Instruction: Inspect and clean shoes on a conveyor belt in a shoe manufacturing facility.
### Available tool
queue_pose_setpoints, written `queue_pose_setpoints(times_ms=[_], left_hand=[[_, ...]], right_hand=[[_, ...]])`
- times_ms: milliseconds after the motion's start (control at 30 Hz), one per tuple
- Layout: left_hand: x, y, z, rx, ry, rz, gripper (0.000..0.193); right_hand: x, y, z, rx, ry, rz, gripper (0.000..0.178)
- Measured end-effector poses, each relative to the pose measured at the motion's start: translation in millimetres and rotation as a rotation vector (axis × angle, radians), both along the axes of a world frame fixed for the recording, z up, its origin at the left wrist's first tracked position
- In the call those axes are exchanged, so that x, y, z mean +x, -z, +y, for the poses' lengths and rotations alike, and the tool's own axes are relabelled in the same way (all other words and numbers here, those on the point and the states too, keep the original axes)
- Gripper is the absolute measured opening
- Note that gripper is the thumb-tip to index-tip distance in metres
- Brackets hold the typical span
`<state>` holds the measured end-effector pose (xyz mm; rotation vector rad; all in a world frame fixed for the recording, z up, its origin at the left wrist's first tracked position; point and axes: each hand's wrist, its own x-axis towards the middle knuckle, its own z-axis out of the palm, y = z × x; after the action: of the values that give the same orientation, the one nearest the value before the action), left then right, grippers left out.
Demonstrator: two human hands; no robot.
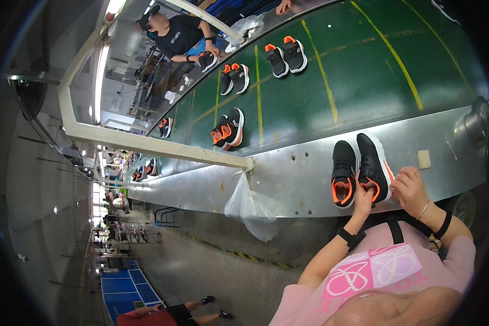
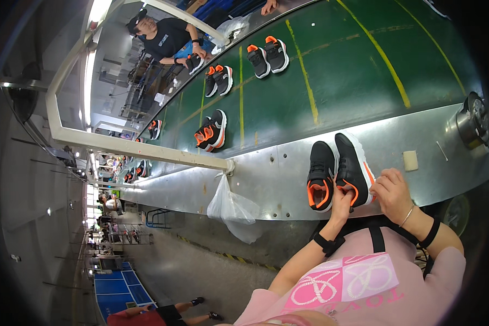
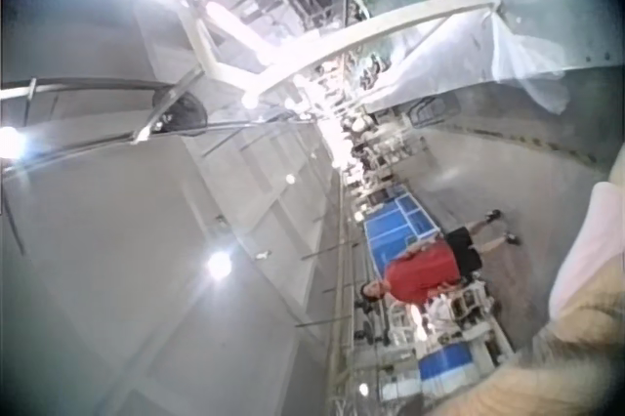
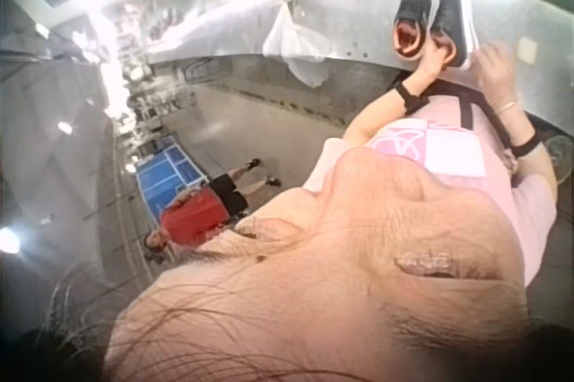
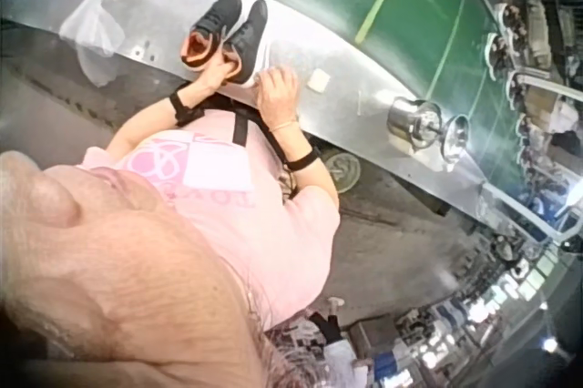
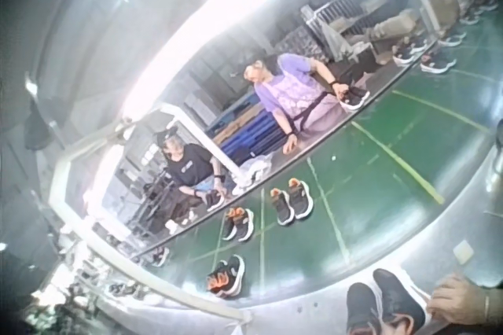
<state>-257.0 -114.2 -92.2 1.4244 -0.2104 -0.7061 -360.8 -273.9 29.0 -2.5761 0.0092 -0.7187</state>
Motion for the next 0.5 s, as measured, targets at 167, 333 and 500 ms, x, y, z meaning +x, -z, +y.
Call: queue_pose_setpoints(times_ms=[167, 333, 500], left_hand=[[-0.6, 5.2, -0.9, -0.006, 0.019, -0.018, 0.054], [-3.2, 0.4, -3.5, 0.01, -0.008, -0.059, 0.051], [5.3, 11.6, 1.7, -0.001, 0.045, -0.049, 0.068]], right_hand=[[18.2, 4.4, -5.9, 0.0, 0.061, -0.031, 0.01], [1.2, 5.5, -1.9, 0.017, 0.03, -0.011, 0.01], [11.9, 6.2, -4.3, 0.068, 0.007, -0.042, 0.011]])
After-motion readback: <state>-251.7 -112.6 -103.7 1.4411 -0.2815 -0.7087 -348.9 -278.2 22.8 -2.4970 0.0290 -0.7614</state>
